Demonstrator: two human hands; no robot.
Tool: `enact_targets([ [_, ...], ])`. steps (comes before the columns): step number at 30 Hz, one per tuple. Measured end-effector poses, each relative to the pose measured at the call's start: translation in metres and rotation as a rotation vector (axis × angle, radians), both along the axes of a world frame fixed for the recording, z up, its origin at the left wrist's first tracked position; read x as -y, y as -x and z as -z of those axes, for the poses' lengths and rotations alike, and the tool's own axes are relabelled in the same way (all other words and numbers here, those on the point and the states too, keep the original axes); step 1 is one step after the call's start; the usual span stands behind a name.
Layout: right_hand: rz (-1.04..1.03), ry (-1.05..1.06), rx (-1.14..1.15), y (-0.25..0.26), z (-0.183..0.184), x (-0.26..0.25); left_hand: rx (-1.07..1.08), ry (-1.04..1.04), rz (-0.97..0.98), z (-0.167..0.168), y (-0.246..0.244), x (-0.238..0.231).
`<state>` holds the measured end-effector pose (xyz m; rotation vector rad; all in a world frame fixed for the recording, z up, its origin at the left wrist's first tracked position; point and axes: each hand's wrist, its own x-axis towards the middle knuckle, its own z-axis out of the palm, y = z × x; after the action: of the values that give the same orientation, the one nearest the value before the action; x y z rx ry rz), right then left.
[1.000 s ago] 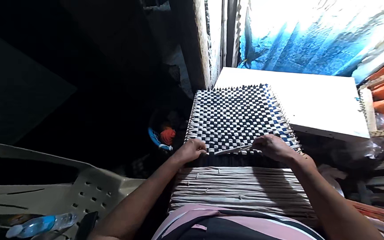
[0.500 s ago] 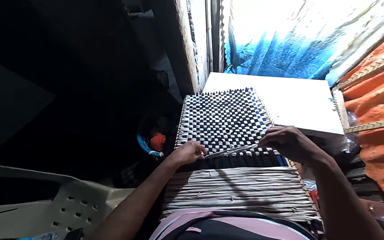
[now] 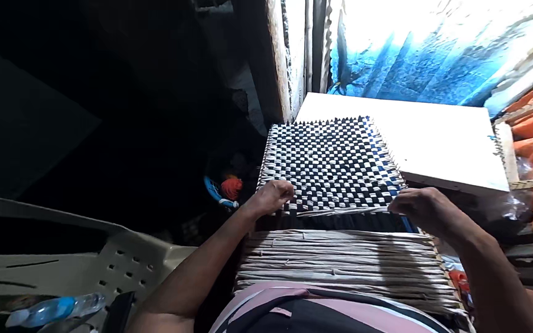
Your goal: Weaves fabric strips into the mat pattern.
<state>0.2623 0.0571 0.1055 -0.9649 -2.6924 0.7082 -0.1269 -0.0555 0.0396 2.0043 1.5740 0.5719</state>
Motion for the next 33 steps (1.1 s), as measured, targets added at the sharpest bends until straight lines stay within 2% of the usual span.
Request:
enact_targets([
  [3, 0.065, -0.012, 0.023, 0.001, 0.022, -0.015, 0.014, 0.103, -0.057, -0.009, 0.015, 0.014],
  [6, 0.143, -0.006, 0.045, 0.005, 0.034, -0.015, -0.019, 0.169, -0.053, 0.001, 0.013, 0.036],
  [10, 0.189, -0.022, 0.044, 0.011, 0.047, -0.011, -0.078, 0.024, -0.156, 0.025, -0.003, 0.061],
  [13, 0.018, 0.163, 0.028, 0.015, 0.040, 0.001, -0.076, -0.018, -0.202, 0.029, -0.009, 0.061],
  [17, -0.403, 0.628, -0.017, 0.007, 0.004, 0.021, -0.099, 0.055, -0.182, 0.024, -0.007, 0.048],
  [19, -0.552, 0.716, -0.006, -0.001, -0.009, 0.029, -0.106, 0.092, -0.148, 0.021, -0.005, 0.042],
  [21, -0.584, 0.717, 0.049, -0.007, -0.016, 0.035, -0.106, 0.114, -0.084, 0.018, -0.003, 0.037],
  [24, -0.410, 0.538, 0.129, -0.014, -0.018, 0.031, -0.173, 0.062, -0.016, 0.021, -0.005, 0.034],
  [27, -0.032, 0.204, 0.133, -0.014, -0.007, 0.006, -0.348, -0.115, -0.106, 0.036, -0.015, 0.032],
  [29, 0.163, 0.063, 0.098, -0.008, 0.010, -0.019, -0.403, -0.152, -0.169, 0.037, -0.017, 0.029],
  [33, 0.280, -0.062, 0.075, 0.003, 0.035, -0.042, -0.080, -0.118, -0.154, 0.013, -0.001, 0.025],
])
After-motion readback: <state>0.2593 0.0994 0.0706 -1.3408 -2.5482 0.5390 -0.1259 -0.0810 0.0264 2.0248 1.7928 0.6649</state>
